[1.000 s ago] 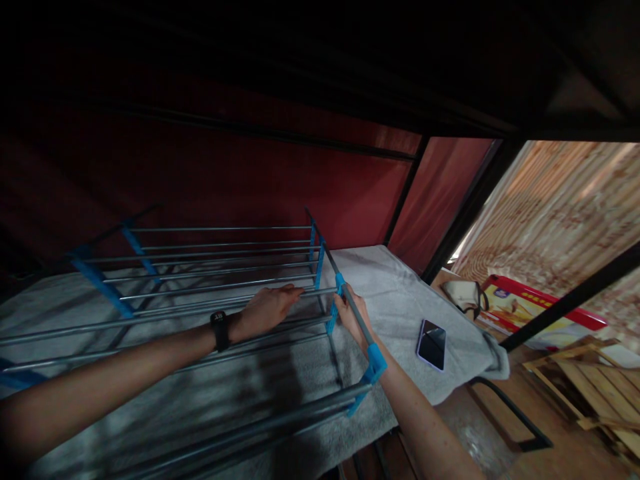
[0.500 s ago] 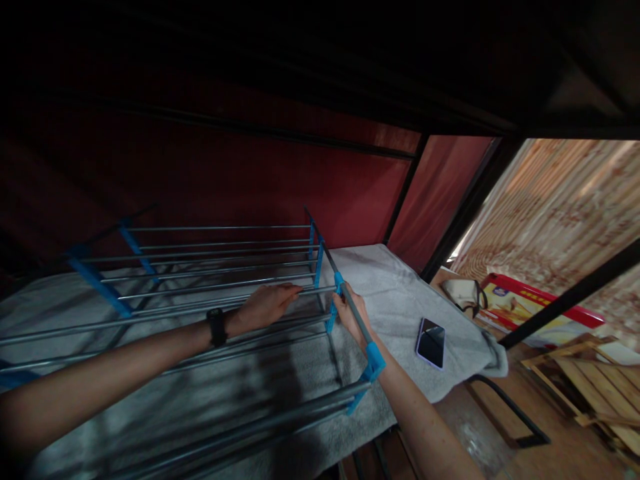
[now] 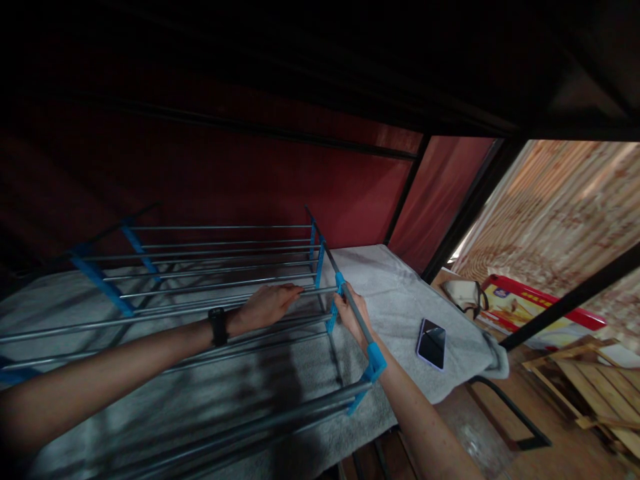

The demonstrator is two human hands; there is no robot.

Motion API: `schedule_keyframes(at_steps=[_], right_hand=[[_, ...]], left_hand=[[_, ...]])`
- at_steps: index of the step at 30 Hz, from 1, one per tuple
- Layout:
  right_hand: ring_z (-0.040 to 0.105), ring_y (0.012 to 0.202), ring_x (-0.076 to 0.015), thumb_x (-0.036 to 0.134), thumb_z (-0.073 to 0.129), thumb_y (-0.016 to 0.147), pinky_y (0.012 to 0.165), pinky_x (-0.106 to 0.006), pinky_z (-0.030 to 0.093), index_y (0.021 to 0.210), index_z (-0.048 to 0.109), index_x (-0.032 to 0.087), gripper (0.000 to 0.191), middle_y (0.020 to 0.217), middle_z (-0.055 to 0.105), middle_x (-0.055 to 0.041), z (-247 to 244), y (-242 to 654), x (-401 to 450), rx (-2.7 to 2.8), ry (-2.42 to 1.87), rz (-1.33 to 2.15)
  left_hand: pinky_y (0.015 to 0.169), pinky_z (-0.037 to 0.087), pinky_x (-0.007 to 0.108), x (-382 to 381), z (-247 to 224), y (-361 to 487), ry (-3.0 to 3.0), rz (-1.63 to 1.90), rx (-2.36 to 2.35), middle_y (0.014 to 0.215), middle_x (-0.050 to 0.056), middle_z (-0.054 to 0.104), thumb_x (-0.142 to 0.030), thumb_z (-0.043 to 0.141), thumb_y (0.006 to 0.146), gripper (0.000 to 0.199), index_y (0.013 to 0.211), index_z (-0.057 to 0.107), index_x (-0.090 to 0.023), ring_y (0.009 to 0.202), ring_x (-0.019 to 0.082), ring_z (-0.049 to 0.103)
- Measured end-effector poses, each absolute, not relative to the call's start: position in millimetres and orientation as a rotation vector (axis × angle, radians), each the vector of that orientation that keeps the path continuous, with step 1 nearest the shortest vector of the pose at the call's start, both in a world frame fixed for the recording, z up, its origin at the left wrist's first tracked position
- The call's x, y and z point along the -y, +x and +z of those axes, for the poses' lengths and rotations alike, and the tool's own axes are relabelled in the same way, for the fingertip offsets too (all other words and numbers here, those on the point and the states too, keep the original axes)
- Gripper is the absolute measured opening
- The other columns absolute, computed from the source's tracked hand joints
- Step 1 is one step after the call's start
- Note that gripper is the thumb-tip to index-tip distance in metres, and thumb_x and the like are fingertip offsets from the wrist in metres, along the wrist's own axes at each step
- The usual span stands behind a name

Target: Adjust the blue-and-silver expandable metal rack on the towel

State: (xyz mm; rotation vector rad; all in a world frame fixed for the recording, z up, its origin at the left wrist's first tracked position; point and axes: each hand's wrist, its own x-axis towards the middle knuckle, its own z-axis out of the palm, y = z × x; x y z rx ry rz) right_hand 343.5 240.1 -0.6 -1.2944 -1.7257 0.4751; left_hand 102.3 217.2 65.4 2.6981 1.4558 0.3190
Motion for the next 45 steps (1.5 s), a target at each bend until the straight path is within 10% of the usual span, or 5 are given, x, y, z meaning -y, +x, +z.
schedule_keyframes(at_steps=[45], right_hand=[[0.045,0.051,-0.0126,0.043,0.050,0.084,0.048,-0.023,0.035,0.086,0.055,0.022,0.022,0.057,0.050,0.0052,-2.2,343.4,-241.9,1.731,-1.338,0.485]], left_hand=[[0.086,0.049,0.031,-218.3,77.4,101.3,2.602,0.323,-1.421,0.108,0.008,0.071,-0.028,0.034,0.099,0.030,0.110,0.061,-0.021,0.100,0.021,0.067]])
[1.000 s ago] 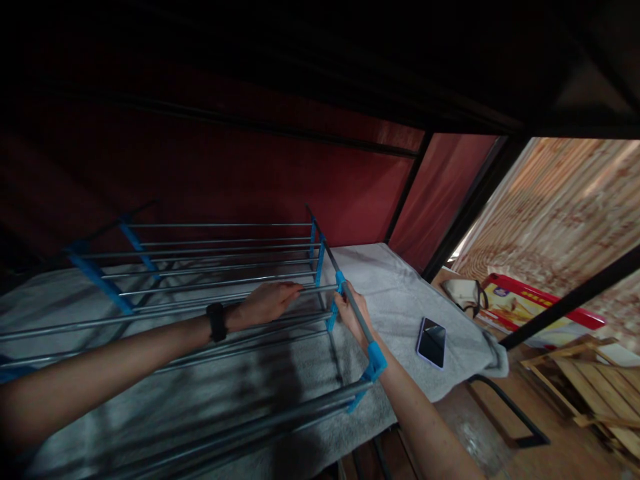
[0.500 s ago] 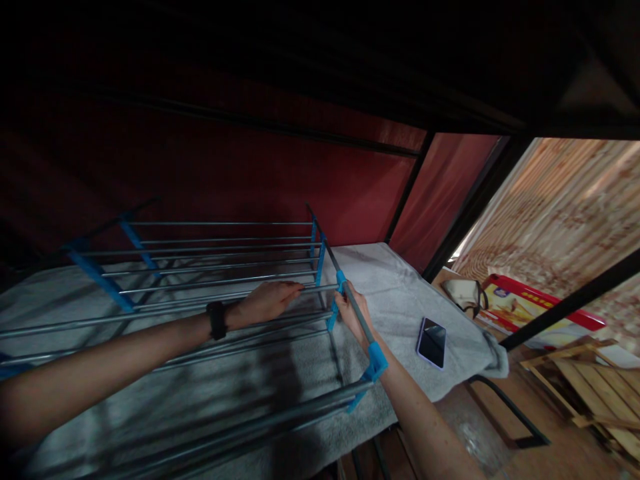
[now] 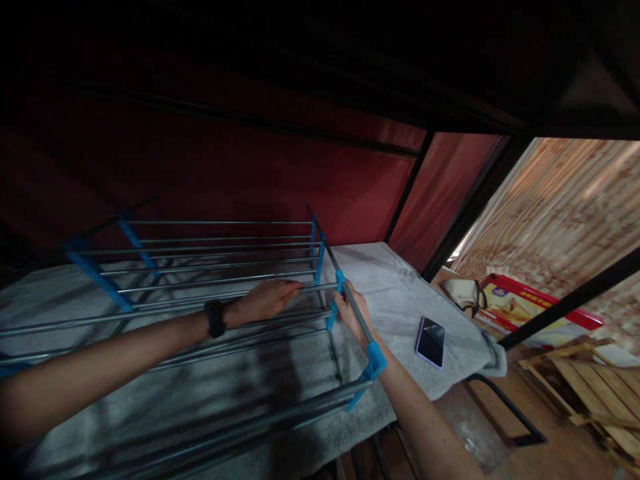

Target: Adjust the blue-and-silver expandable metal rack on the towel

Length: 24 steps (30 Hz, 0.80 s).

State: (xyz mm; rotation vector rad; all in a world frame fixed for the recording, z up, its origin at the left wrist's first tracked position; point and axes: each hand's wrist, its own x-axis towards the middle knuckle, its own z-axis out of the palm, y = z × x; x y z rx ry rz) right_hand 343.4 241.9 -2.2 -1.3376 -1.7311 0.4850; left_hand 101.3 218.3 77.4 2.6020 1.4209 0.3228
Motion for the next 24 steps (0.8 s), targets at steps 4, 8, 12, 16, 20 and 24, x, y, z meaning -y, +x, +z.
schedule_keyframes(at_steps=[4,8,12,16,20,24], right_hand=[[0.045,0.051,-0.0125,0.043,0.050,0.083,0.048,-0.023,0.035,0.086,0.055,0.022,0.022,0.058,0.051,0.0050,-1.9,343.5,-241.2,1.727,-1.325,0.487],[0.045,0.051,-0.0125,0.042,0.050,0.083,0.048,-0.024,0.036,0.085,0.054,0.022,0.020,0.058,0.051,0.0049,-2.6,343.6,-241.1,1.724,-1.332,0.489],[0.044,0.050,-0.0126,0.041,0.050,0.084,0.047,-0.024,0.035,0.085,0.054,0.023,0.019,0.057,0.049,0.0053,-3.6,343.6,-241.4,1.728,-1.334,0.488],[0.044,0.050,-0.0132,0.040,0.050,0.084,0.048,-0.025,0.035,0.085,0.055,0.023,0.018,0.057,0.050,0.0045,-3.6,343.6,-241.3,1.725,-1.326,0.484],[0.045,0.051,-0.0131,0.040,0.050,0.083,0.048,-0.025,0.036,0.086,0.056,0.022,0.019,0.059,0.052,0.0042,-2.7,343.1,-240.3,1.723,-1.317,0.484],[0.046,0.051,-0.0133,0.041,0.050,0.084,0.049,-0.025,0.036,0.088,0.056,0.022,0.020,0.059,0.052,0.0040,-1.8,342.8,-239.5,1.724,-1.317,0.491]], left_hand=[[0.084,0.049,0.031,-218.9,76.6,100.5,2.591,0.340,-1.403,0.106,0.008,0.071,-0.028,0.034,0.099,0.031,0.109,0.062,-0.021,0.097,0.021,0.067],[0.083,0.049,0.030,-220.4,75.2,99.3,2.605,0.362,-1.387,0.103,0.007,0.071,-0.028,0.034,0.099,0.031,0.107,0.062,-0.020,0.093,0.020,0.067],[0.080,0.048,0.029,-222.1,75.5,98.5,2.595,0.352,-1.369,0.100,0.007,0.071,-0.030,0.033,0.099,0.031,0.105,0.062,-0.020,0.091,0.020,0.066],[0.075,0.046,0.027,-221.9,78.9,98.9,2.547,0.352,-1.346,0.094,0.006,0.071,-0.030,0.033,0.099,0.031,0.100,0.062,-0.020,0.085,0.019,0.066],[0.070,0.045,0.026,-220.9,82.7,99.4,2.525,0.350,-1.340,0.087,0.005,0.069,-0.030,0.033,0.099,0.031,0.094,0.061,-0.020,0.079,0.018,0.064],[0.068,0.044,0.026,-222.1,82.5,99.0,2.522,0.353,-1.332,0.085,0.005,0.069,-0.029,0.032,0.099,0.031,0.091,0.061,-0.020,0.077,0.018,0.064]])
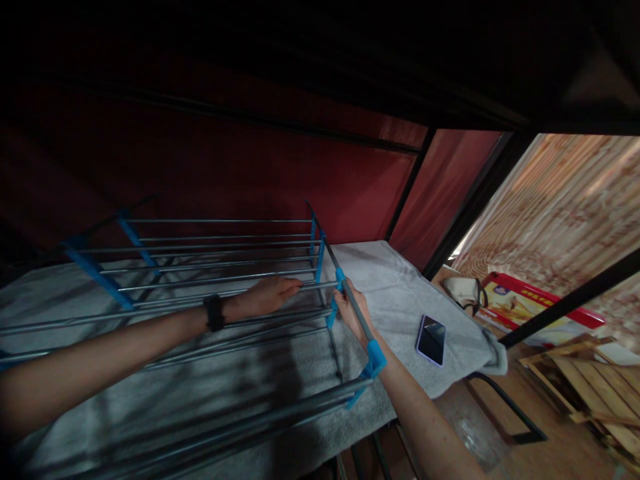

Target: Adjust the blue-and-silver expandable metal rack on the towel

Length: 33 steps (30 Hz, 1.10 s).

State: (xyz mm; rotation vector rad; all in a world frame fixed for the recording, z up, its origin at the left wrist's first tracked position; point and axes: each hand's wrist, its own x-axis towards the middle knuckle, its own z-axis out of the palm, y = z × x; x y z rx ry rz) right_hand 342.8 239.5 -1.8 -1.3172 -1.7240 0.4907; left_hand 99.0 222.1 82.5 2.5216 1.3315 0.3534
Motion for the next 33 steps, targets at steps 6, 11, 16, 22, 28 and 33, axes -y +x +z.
schedule_keyframes(at_steps=[6,11,16,22,28,33], right_hand=[[0.046,0.052,-0.0127,0.040,0.050,0.082,0.049,-0.024,0.037,0.086,0.056,0.022,0.019,0.061,0.053,0.0042,-2.0,342.6,-240.7,1.725,-1.325,0.473],[0.046,0.051,-0.0130,0.041,0.050,0.083,0.048,-0.024,0.036,0.086,0.056,0.022,0.020,0.059,0.051,0.0047,-2.7,342.4,-240.7,1.716,-1.333,0.472],[0.045,0.051,-0.0127,0.040,0.050,0.084,0.049,-0.024,0.035,0.087,0.056,0.021,0.020,0.059,0.051,0.0046,-2.3,342.1,-240.5,1.719,-1.336,0.476],[0.046,0.052,-0.0124,0.040,0.050,0.085,0.049,-0.023,0.036,0.090,0.057,0.021,0.021,0.060,0.051,0.0042,-3.2,342.4,-240.1,1.716,-1.335,0.497],[0.046,0.053,-0.0128,0.040,0.050,0.086,0.049,-0.024,0.037,0.091,0.056,0.022,0.020,0.062,0.053,0.0038,-2.9,342.8,-239.4,1.722,-1.320,0.518],[0.046,0.053,-0.0125,0.041,0.049,0.085,0.050,-0.024,0.037,0.091,0.055,0.021,0.022,0.061,0.051,0.0047,-0.1,343.0,-239.1,1.754,-1.298,0.511]], left_hand=[[0.071,0.045,0.028,-224.5,76.6,98.1,2.560,0.363,-1.335,0.091,0.006,0.070,-0.028,0.032,0.099,0.031,0.096,0.062,-0.020,0.082,0.020,0.065],[0.072,0.046,0.028,-225.8,76.9,98.8,2.580,0.337,-1.393,0.096,0.007,0.071,-0.030,0.034,0.099,0.030,0.103,0.062,-0.020,0.085,0.021,0.066],[0.074,0.045,0.027,-223.1,80.1,99.5,2.580,0.335,-1.360,0.093,0.006,0.071,-0.028,0.035,0.099,0.028,0.096,0.062,-0.020,0.086,0.019,0.065],[0.069,0.043,0.027,-222.4,81.6,99.1,2.514,0.351,-1.332,0.086,0.005,0.069,-0.029,0.035,0.099,0.029,0.092,0.061,-0.020,0.077,0.019,0.063],[0.074,0.044,0.029,-224.5,78.0,100.9,2.485,0.377,-1.340,0.091,0.006,0.070,-0.029,0.037,0.097,0.028,0.097,0.063,-0.020,0.084,0.021,0.063],[0.073,0.045,0.029,-222.0,78.6,103.4,2.487,0.344,-1.371,0.092,0.007,0.070,-0.029,0.036,0.098,0.029,0.097,0.063,-0.020,0.085,0.021,0.065]])
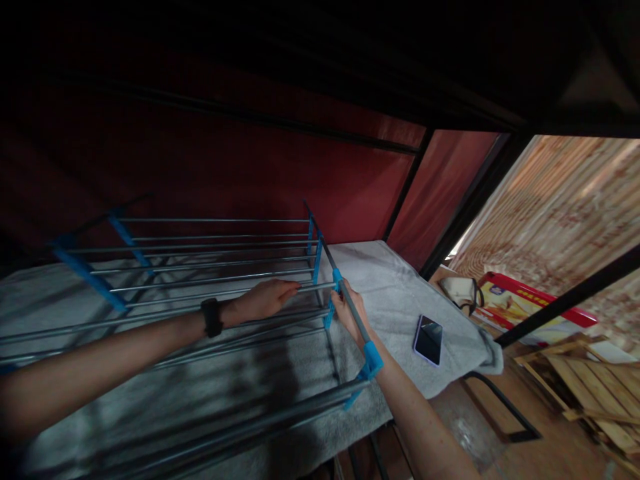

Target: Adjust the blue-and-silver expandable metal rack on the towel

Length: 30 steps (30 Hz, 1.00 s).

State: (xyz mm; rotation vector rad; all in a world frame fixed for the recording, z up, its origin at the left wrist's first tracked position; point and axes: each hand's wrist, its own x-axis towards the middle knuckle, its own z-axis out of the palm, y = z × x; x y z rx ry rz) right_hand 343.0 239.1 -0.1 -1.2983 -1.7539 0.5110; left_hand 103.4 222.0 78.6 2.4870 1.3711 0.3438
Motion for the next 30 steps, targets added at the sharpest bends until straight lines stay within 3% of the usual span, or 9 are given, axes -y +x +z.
schedule_keyframes(at_steps=[7,20,26,30], right_hand=[[0.045,0.053,-0.0121,0.042,0.049,0.086,0.051,-0.023,0.036,0.088,0.055,0.021,0.022,0.062,0.051,0.0045,-0.5,342.6,-237.4,1.756,-1.310,0.471],[0.053,0.056,-0.0161,0.043,0.044,0.088,0.053,-0.026,0.037,0.093,0.055,0.021,0.025,0.065,0.057,0.0009,-3.2,340.8,-239.0,1.816,-1.416,0.370],[0.056,0.060,-0.0182,0.046,0.043,0.090,0.057,-0.028,0.043,0.092,0.055,0.024,0.025,0.067,0.059,0.0007,4.8,342.4,-230.4,1.826,-1.375,0.433],[0.063,0.072,-0.0261,0.055,0.054,0.081,0.068,-0.038,0.052,0.085,0.059,0.026,0.030,0.075,0.066,-0.0040,8.7,355.5,-234.3,1.856,-1.251,0.566]], left_hand=[[0.076,0.046,0.029,-216.8,85.1,107.6,2.543,0.310,-1.426,0.092,0.007,0.070,-0.026,0.039,0.096,0.025,0.095,0.063,-0.019,0.085,0.021,0.065],[0.070,0.045,0.028,-216.2,84.1,113.0,2.482,0.298,-1.505,0.086,0.008,0.070,-0.021,0.039,0.092,0.025,0.087,0.064,-0.018,0.080,0.020,0.064],[0.074,0.048,0.031,-214.3,82.7,111.5,2.567,0.325,-1.466,0.093,0.010,0.071,-0.025,0.037,0.096,0.030,0.092,0.066,-0.018,0.086,0.022,0.066],[0.081,0.050,0.030,-207.5,83.6,107.5,2.588,0.286,-1.440,0.102,0.008,0.072,-0.031,0.039,0.096,0.029,0.101,0.066,-0.021,0.098,0.023,0.066]])
